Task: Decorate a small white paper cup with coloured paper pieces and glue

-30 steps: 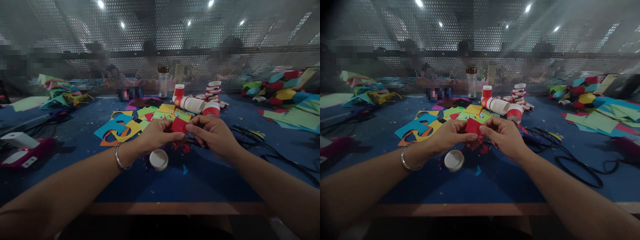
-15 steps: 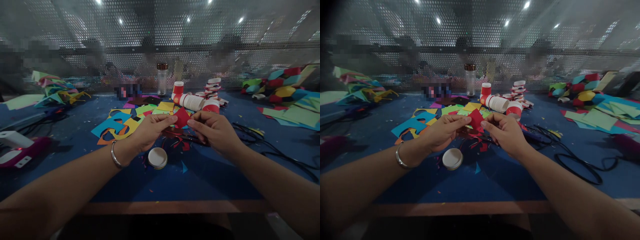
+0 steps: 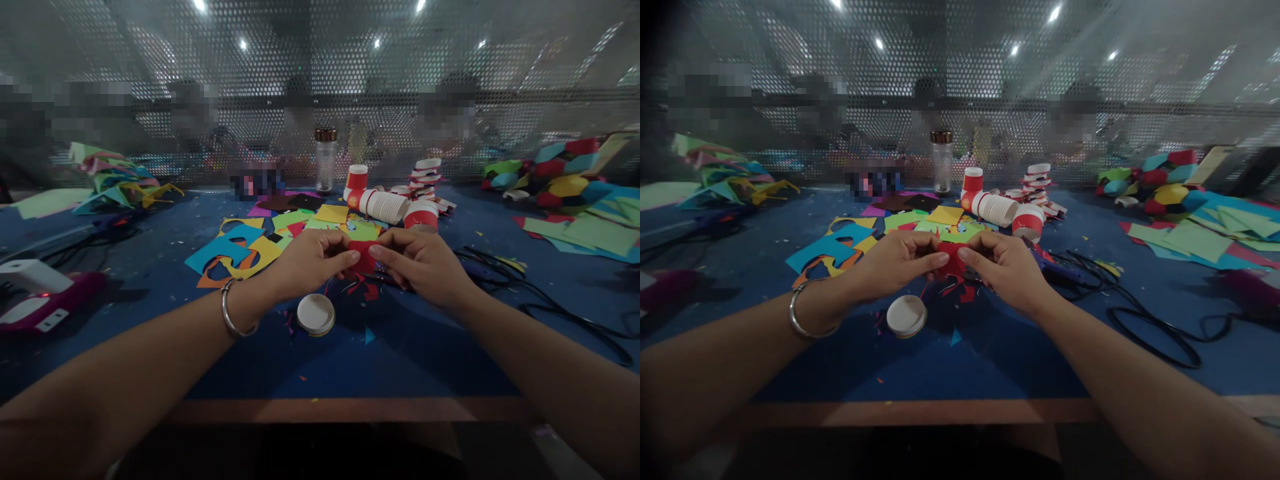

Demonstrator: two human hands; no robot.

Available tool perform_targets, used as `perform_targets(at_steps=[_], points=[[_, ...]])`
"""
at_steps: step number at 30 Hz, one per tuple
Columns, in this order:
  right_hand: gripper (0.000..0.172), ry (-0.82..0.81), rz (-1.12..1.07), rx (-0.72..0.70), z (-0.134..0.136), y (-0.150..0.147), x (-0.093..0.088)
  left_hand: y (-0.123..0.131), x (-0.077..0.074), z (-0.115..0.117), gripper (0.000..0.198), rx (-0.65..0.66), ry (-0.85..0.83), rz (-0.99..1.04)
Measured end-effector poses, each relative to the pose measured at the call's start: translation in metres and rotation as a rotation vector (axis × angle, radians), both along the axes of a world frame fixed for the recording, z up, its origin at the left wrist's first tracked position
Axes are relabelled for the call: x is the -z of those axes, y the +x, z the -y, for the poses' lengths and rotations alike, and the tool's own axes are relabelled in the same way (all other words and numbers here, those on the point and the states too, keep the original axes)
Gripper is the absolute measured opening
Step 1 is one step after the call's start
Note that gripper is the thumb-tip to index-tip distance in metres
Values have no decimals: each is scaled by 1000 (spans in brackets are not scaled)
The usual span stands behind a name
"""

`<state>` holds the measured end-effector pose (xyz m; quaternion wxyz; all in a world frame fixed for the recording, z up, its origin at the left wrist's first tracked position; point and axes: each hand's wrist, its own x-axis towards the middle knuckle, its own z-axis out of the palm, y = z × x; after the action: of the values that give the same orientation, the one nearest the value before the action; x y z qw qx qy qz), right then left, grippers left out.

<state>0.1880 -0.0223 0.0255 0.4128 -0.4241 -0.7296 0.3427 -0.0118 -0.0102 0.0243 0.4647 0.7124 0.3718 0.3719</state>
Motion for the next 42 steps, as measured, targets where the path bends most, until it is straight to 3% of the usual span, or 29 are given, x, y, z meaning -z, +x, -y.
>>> perform_targets(at_steps=[3,6,10,15,18,24,31,36,42], points=[[38,-14,-18,32,0,0,1,-2,2,-2,14,34,-84,101],[38,-9,-32,52,0,1,1,-3,5,-5,23,93,-251,158],[31,-12,40,35,-3,5,1,-4,5,-7,20,7,-285,220],[12,176,473,32,-14,21,5,-6,-1,-10,16,-206,-229,349],[7,182,770,-4,-19,29,8,-8,-2,-12,21,-269,-236,354],[6,148,924,-3,-19,30,7,-8,-2,-13,19,-262,-243,369],[8,155,865,-61,-19,30,5,-7,-5,-15,13,-341,-395,499],[19,52,609,-56,-20,32,1,-8,-3,-21,15,-386,-467,593],[33,-17,278,-50,-10,26,-7,-6,-3,-22,20,-331,-514,612]])
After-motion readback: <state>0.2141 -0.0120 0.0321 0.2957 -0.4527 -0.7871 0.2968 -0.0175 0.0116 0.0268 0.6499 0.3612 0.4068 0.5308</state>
